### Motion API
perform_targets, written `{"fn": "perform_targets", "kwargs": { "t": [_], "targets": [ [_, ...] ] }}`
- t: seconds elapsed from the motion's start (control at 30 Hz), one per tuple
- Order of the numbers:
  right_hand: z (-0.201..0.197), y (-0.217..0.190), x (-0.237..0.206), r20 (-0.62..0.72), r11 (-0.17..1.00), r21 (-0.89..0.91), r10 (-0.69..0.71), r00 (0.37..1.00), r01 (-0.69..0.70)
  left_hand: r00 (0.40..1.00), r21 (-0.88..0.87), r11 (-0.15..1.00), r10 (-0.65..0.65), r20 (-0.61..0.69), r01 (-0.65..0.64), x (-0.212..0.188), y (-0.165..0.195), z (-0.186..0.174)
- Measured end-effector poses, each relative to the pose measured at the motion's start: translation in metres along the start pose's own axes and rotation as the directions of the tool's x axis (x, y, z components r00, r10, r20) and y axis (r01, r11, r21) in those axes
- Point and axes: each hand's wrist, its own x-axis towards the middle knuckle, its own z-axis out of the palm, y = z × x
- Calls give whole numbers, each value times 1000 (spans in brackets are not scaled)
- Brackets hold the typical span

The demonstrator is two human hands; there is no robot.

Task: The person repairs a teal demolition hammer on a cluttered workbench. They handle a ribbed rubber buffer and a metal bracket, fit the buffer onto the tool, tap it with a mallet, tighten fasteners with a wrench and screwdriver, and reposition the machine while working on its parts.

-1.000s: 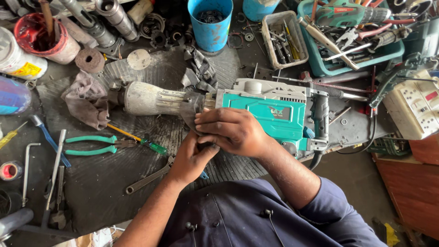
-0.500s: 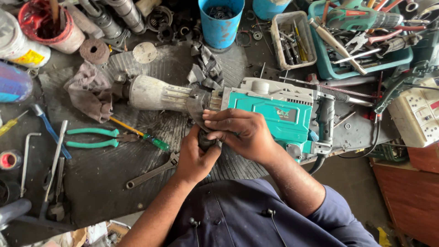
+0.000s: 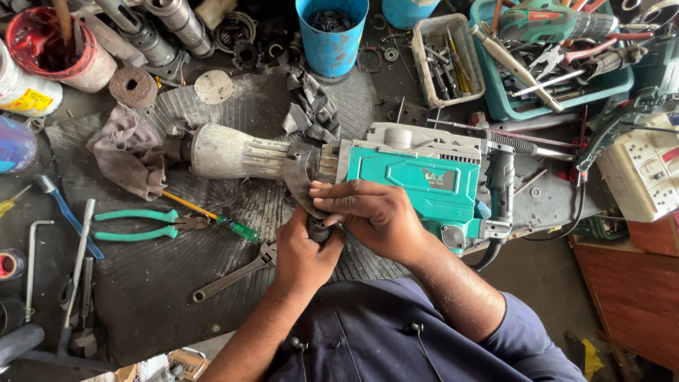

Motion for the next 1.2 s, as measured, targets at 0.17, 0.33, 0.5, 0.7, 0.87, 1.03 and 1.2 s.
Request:
{"fn": "perform_targets", "kwargs": {
  "t": [0.17,0.33,0.5,0.7,0.87,1.03,1.2],
  "targets": [
    [-10,0,-7,128,992,-116,-26,991,41,989,-96,988,-112,95,121,-1,5,-9],
    [5,13,-27,183,948,-228,-182,966,222,966,-458,871,-61,253,176,-7,-2,-35],
    [30,33,-42,105,829,-484,-264,959,281,979,-34,993,119,167,-115,-10,-13,-66],
    [30,40,-44,118,829,-461,-297,948,317,736,422,605,581,347,-676,4,-21,-94],
    [28,35,-36,125,830,-458,-295,947,319,656,419,508,528,540,-753,21,-15,-93],
    [11,30,-26,141,811,-487,-295,945,325,589,285,537,563,580,-794,48,-5,-96],
    [-4,24,-19,196,805,-473,-300,933,358,574,197,567,628,525,-800,56,2,-89]
  ]
}}
